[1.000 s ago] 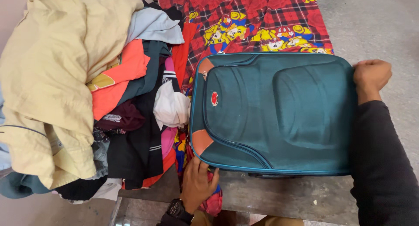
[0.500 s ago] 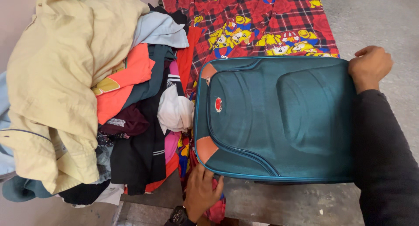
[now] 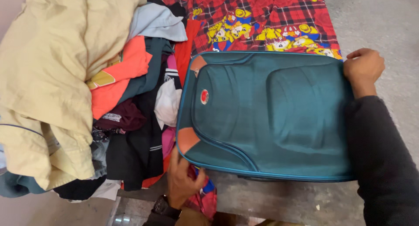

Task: The person zips up a green suitcase, unzips it to check the inside, and then buttons and folds a yellow shirt on their lap.

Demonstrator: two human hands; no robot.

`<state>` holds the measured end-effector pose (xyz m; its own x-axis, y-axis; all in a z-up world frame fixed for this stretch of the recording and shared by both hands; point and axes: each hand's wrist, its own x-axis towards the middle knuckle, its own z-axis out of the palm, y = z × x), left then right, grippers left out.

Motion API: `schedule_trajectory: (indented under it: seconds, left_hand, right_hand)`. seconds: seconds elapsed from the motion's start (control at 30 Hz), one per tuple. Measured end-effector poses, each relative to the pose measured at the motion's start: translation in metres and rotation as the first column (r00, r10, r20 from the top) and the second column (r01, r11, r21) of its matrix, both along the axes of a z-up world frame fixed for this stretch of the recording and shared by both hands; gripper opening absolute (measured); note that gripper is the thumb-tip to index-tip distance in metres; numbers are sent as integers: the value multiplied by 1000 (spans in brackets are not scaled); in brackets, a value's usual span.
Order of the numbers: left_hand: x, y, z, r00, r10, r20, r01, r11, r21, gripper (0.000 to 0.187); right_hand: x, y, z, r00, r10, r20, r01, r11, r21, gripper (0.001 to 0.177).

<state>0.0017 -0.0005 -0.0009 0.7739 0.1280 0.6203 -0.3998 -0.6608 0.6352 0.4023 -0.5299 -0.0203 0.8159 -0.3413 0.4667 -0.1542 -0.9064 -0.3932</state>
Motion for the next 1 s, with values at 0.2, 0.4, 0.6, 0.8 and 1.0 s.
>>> schedule_trajectory:
  seconds: [0.2,0.4,0.6,0.8,1.0]
  left_hand:
    - [-17,-39,12,884,134,448,-174,984,49,44]
    - [12,-147,45,923,-360,-132,372,754,542,70]
    - [16,-157,19,944,-280,176,166,861,480,28]
    - [16,-152,19,931,-321,176,217,870,442,23]
    - [21,-153,26,925,-338,173,245,880,408,20]
  right_hand:
    - [-27,7,4,983,-8,183,27,995,-98,27]
    - [-21,3,3,991,-75,112,67,996,66,32]
    - [37,-24,-7,996,-67,61,78,976,-203,12]
    - [63,38,23,989,70,133,-49,986,-157,5]
    - [38,107,37,975,202,95,-182,965,-188,8]
